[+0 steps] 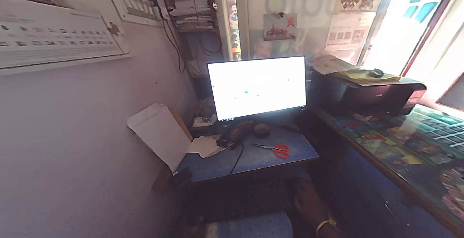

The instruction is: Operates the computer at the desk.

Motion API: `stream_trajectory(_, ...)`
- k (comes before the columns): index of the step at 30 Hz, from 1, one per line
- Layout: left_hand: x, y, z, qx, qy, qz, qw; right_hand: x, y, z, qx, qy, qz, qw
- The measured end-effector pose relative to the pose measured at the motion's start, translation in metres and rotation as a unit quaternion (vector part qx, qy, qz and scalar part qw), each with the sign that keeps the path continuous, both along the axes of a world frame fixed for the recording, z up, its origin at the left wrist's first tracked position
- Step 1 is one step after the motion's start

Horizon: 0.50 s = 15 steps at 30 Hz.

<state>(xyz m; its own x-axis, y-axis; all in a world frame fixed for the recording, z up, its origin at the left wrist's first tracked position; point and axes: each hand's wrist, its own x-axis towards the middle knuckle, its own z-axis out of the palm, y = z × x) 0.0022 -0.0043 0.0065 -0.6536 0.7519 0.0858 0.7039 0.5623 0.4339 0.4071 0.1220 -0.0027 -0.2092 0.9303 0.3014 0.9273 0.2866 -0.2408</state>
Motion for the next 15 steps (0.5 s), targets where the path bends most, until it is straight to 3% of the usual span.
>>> stream_trajectory(3, -0.002, -0.001, 0.002, -0.029, -0.007, -0.017, 0.999, 0.0, -0.003, 0.011, -0.076, -0.016, -0.011, 0.997)
stream_trajectory(10, 0.012, -0.005, 0.046, -0.032, -0.066, -0.025, 0.997, 0.0, -0.005, 0.008, -0.043, -0.008, -0.041, 0.998)
stream_trajectory(15, -0.007, 0.0, -0.009, 0.024, -0.005, -0.023, 0.999, 0.0, -0.007, 0.004, -0.019, -0.016, -0.016, 1.0)
